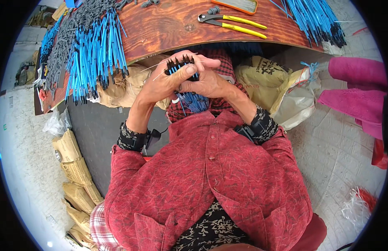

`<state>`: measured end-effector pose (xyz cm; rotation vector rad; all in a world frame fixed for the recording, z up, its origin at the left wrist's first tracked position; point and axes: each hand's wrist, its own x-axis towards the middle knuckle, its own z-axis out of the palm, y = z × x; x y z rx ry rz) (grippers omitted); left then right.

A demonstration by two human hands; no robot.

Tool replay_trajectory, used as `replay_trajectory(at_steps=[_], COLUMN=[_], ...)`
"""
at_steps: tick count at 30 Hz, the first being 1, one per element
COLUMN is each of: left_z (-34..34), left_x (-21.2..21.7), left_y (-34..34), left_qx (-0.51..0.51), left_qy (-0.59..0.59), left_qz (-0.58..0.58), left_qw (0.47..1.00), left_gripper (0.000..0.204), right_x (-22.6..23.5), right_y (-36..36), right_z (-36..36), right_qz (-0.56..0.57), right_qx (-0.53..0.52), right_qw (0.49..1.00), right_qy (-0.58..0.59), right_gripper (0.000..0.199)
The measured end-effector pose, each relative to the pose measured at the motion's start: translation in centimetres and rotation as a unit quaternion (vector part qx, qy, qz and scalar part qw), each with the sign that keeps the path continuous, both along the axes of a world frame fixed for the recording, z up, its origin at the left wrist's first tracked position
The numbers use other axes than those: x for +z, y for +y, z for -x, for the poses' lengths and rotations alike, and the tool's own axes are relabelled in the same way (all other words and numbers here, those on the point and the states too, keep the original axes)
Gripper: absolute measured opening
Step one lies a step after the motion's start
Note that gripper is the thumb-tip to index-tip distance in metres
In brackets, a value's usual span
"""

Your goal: Assembling blue cable bundles into black plastic mounting brackets on a production floor.

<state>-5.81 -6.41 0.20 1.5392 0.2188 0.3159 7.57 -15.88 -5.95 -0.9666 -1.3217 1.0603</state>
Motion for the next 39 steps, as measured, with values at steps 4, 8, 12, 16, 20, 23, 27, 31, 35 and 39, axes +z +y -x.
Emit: replay_trajectory(at_steps=[4,8,12,16,20,23,27,31,35,39], left_z=[-0.2,-0.2,-0.2,-0.4,0.7,2.0,2.7,1.8,1.2,1.1], left_x=[-0.6,-0.1,-0.6,-1.0,-0.9,-2.1,-3.0,-2.6,-1.9,-2.2], left_y=[0.5,1.1,1.7,1.8,1.3,1.6,2.3,1.9,1.1,1.3], left_qx=[-0.035,-0.075,-0.085,-0.040,0.060,0.211,0.322,0.330,0.339,0.329], left_qy=[-0.005,0.038,0.055,0.012,0.007,-0.108,-0.093,-0.103,-0.067,-0.090], left_qz=[0.008,0.018,0.018,-0.022,0.029,0.052,0.100,0.133,0.042,0.016], left_qw=[0.999,0.996,0.995,0.999,0.998,0.970,0.937,0.929,0.937,0.940], left_gripper=[0.027,0.028,0.031,0.045,0.056,0.062,0.040,0.025,0.023,0.024], right_x=[-1.1,-0.6,-0.4,-2.3,-2.7,-1.5,-1.0,0.1,-1.3,-0.8], right_y=[0.5,0.9,0.9,1.7,2.0,2.3,2.4,1.9,2.2,2.3], right_z=[-0.5,-1.6,-1.0,-1.3,-2.1,-2.5,-2.5,-2.4,-3.2,-3.2], right_qz=[0.042,0.117,0.094,0.086,0.121,0.110,0.087,0.131,0.131,0.134], right_qx=[0.007,0.130,0.123,0.111,0.104,0.130,0.133,0.142,0.128,0.152], right_qw=[0.998,0.984,0.975,0.989,0.965,0.959,0.969,0.957,0.969,0.963], right_qy=[-0.050,0.030,0.159,0.053,0.206,0.226,0.189,0.215,0.168,0.179], right_gripper=[0.032,0.029,0.026,0.018,0.022,0.024,0.025,0.022,0.018,0.015])
